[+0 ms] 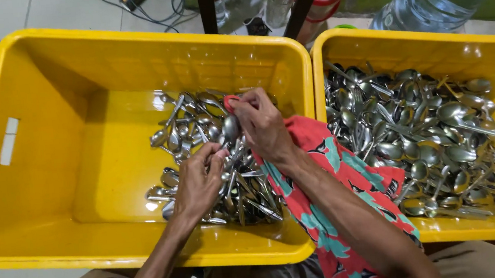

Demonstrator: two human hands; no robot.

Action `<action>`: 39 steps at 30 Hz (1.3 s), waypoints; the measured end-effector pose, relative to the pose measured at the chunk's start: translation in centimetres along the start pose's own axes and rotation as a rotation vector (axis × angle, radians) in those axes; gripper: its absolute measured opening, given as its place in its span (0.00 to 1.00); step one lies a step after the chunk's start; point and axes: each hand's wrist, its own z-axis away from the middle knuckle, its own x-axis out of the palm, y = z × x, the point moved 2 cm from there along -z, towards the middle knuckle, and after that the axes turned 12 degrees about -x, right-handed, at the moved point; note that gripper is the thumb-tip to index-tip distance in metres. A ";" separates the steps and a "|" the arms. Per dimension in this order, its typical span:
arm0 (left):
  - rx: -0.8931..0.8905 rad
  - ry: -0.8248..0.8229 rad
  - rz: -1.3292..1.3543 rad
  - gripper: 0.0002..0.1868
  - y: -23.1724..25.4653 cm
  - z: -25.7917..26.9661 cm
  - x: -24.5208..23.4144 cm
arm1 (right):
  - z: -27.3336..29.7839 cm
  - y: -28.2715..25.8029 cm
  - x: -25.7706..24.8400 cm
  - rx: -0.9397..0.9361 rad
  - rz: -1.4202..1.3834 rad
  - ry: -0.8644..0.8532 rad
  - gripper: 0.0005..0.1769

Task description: Wiping individual spoons and forks with a cloth and sorting them into bins.

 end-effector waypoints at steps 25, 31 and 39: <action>-0.091 -0.147 0.364 0.26 2.1 -2.3 1.0 | 2.1 -3.4 0.4 0.650 -0.817 -0.218 0.04; -0.273 -0.115 0.761 0.24 -0.2 -3.8 -0.2 | -0.5 -4.2 -2.0 0.537 -0.467 -0.153 0.17; -0.059 -0.096 0.859 0.22 -0.7 -4.1 0.5 | 2.2 -6.5 2.4 -0.076 -0.077 -0.363 0.08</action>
